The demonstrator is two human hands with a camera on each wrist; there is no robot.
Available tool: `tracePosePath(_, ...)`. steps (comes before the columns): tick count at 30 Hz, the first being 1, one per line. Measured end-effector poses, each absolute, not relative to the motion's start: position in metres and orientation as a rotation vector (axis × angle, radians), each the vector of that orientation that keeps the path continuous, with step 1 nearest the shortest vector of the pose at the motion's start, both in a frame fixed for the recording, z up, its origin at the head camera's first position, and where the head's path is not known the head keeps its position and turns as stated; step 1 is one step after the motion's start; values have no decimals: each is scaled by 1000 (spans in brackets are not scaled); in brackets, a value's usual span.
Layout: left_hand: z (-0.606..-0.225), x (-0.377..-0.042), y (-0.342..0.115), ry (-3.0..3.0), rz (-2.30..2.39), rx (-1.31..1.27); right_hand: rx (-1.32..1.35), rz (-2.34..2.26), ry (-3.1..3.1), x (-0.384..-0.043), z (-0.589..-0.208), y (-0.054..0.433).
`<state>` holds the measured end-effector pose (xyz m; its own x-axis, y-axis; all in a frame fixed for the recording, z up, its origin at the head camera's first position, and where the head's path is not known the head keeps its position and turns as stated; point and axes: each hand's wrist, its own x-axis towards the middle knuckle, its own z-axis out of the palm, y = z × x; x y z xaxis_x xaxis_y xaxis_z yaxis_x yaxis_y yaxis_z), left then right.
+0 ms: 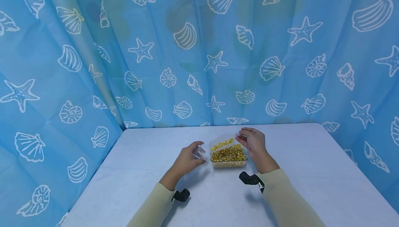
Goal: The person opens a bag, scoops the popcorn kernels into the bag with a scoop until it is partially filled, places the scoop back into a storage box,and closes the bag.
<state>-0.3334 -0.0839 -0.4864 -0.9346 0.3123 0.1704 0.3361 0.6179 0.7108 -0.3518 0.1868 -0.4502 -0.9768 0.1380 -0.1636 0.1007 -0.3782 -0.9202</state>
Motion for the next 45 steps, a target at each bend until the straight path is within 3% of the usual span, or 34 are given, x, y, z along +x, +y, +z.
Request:
tracePosePath(26,-487,-334,-83,-2801,-1206,-561,-208,2330,-1937,-346,-430,178)
tracePosePath(45,-483,-331,-84,-2812,-1214,-572,-267,2321,-1963,-347,-431,177)
